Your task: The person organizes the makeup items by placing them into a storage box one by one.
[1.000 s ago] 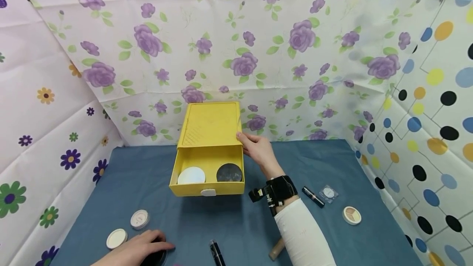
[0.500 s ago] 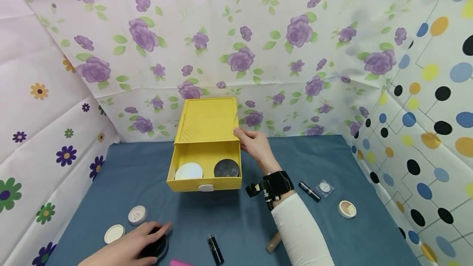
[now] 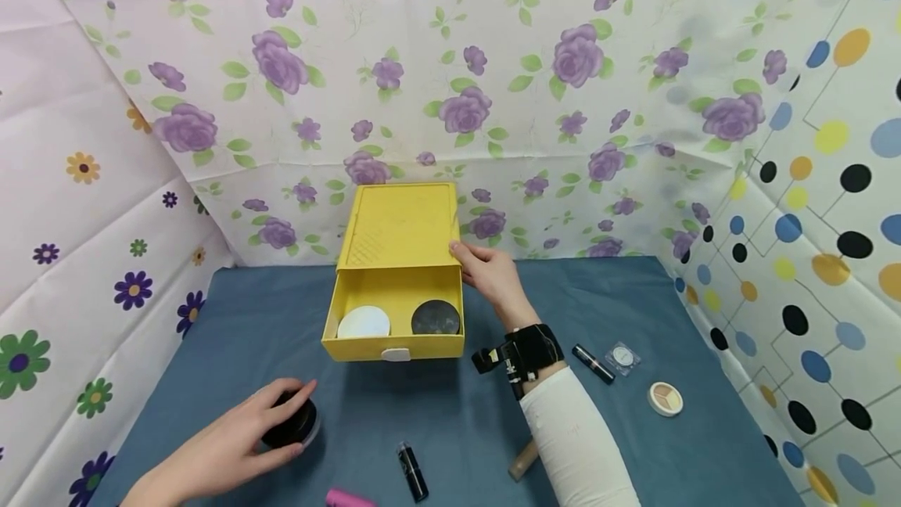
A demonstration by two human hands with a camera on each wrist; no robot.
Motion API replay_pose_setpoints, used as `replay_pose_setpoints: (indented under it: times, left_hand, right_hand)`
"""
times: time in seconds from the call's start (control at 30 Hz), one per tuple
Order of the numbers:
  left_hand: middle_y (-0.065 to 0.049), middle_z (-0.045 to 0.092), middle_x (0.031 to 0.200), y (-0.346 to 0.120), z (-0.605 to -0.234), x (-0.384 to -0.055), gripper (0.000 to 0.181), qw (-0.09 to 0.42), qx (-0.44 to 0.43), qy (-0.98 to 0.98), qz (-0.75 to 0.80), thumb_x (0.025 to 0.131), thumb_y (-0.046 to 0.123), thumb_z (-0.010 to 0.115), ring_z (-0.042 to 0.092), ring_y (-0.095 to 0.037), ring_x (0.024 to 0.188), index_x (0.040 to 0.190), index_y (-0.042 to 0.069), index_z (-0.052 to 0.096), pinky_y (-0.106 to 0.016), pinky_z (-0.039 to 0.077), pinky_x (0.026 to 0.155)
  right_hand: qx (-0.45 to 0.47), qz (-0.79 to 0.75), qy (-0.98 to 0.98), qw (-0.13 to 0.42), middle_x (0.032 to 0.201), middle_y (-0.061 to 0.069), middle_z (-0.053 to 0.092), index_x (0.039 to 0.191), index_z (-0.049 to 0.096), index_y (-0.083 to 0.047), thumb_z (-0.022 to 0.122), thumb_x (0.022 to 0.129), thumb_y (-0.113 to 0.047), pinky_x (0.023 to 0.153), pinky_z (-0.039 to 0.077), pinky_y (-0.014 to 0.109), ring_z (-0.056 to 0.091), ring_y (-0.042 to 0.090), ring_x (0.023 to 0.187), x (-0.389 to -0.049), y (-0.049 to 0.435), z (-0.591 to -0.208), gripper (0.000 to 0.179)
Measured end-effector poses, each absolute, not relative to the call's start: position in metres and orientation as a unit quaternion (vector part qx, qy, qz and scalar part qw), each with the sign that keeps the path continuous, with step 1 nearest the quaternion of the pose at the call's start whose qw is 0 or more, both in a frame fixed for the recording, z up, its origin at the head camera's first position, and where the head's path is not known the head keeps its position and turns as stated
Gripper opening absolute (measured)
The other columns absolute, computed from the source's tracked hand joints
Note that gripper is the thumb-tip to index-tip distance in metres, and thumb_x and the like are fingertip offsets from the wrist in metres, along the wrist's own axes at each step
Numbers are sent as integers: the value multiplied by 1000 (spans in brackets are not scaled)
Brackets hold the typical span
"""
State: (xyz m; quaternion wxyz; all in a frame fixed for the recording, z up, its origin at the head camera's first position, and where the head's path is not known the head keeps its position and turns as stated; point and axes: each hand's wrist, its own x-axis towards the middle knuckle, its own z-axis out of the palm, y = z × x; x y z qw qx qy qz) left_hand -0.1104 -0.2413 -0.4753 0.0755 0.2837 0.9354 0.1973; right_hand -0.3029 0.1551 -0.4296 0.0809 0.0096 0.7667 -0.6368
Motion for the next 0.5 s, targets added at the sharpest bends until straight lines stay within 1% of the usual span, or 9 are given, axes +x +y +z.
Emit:
replay_pose_setpoints:
  times: [0.13,0.2,0.27,0.33,0.43,0.5]
  left_hand:
    - [-3,51,146,-244,-465,-112,73,19,287,934,213,103,47,72,59,-16,116,165,17,46,-30,59,79]
    - [-2,51,146,-245,-460,-113,75,-13,286,934,215,102,42,76,59,-15,116,165,16,45,-29,58,78]
    - [-2,51,146,-245,-455,-116,77,-52,287,934,209,100,37,80,59,-14,116,165,16,45,-32,58,80]
    - [-4,52,145,-245,-448,-119,81,-97,290,931,200,98,30,83,59,-15,116,166,15,43,-38,58,82]
    - [-8,53,145,-243,-437,-125,86,-151,296,923,194,94,23,86,60,-20,118,167,13,40,-45,58,85]
    - [-11,54,145,-240,-427,-129,89,-177,303,916,193,92,20,86,61,-23,118,167,12,39,-47,58,85]
  right_hand:
    - [10,-637,767,79,152,11,61,154,61,-12,72,92,-72,110,52,48,68,29,128,-303,154,-429,87]
    - [11,-636,767,79,152,11,61,154,60,-12,72,92,-71,109,53,47,68,28,128,-303,154,-429,86]
    - [12,-635,768,79,151,11,62,154,60,-13,72,93,-70,108,53,46,69,28,127,-303,154,-430,85]
    - [12,-636,768,78,152,11,61,155,60,-13,72,93,-70,109,53,46,68,28,128,-303,154,-430,85]
    - [14,-637,767,78,152,11,62,154,60,-12,72,93,-70,110,52,47,69,27,127,-303,155,-431,85]
    - [15,-637,767,78,152,11,62,155,60,-12,72,93,-70,110,52,48,68,28,128,-303,155,-431,86]
